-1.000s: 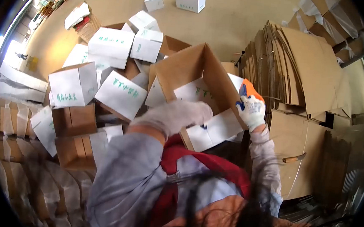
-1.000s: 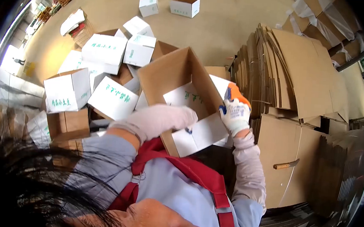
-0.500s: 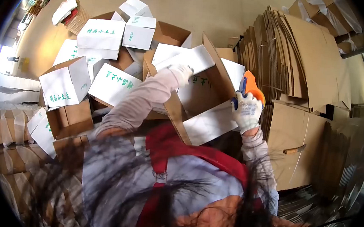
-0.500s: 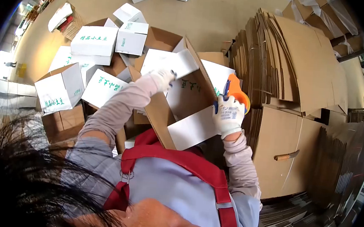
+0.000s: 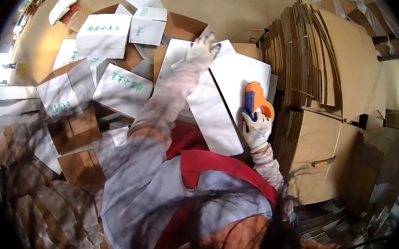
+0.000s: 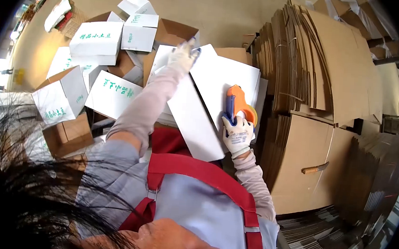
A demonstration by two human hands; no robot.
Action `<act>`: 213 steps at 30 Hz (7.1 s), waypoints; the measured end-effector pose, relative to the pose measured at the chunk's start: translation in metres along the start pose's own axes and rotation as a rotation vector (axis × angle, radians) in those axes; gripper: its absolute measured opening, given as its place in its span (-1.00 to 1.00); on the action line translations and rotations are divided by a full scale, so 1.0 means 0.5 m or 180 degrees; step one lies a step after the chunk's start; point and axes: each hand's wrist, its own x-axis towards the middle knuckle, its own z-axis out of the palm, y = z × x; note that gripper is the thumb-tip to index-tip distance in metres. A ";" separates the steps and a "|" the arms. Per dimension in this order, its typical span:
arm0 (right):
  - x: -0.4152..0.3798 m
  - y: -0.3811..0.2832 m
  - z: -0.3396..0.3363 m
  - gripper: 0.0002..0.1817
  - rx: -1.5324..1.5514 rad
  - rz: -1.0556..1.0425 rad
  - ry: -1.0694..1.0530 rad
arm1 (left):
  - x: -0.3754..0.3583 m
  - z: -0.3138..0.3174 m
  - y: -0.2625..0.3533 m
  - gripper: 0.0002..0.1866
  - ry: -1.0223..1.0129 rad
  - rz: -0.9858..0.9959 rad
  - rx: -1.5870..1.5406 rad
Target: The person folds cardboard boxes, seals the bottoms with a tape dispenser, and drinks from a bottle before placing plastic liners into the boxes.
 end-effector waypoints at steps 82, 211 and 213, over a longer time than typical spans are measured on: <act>0.138 -0.082 0.176 -0.64 0.2412 0.0865 -0.0795 | -0.196 -0.484 -0.318 -0.47 0.1328 -0.1537 -0.0379; 0.066 -0.079 -0.051 -0.69 0.4591 0.0978 -0.0241 | 0.098 0.001 0.011 -0.49 -0.1072 -0.0141 0.0032; 0.063 -0.071 0.050 -0.69 0.3749 0.0513 -0.0258 | 0.126 -0.002 0.005 -0.49 -0.1343 -0.0199 -0.0021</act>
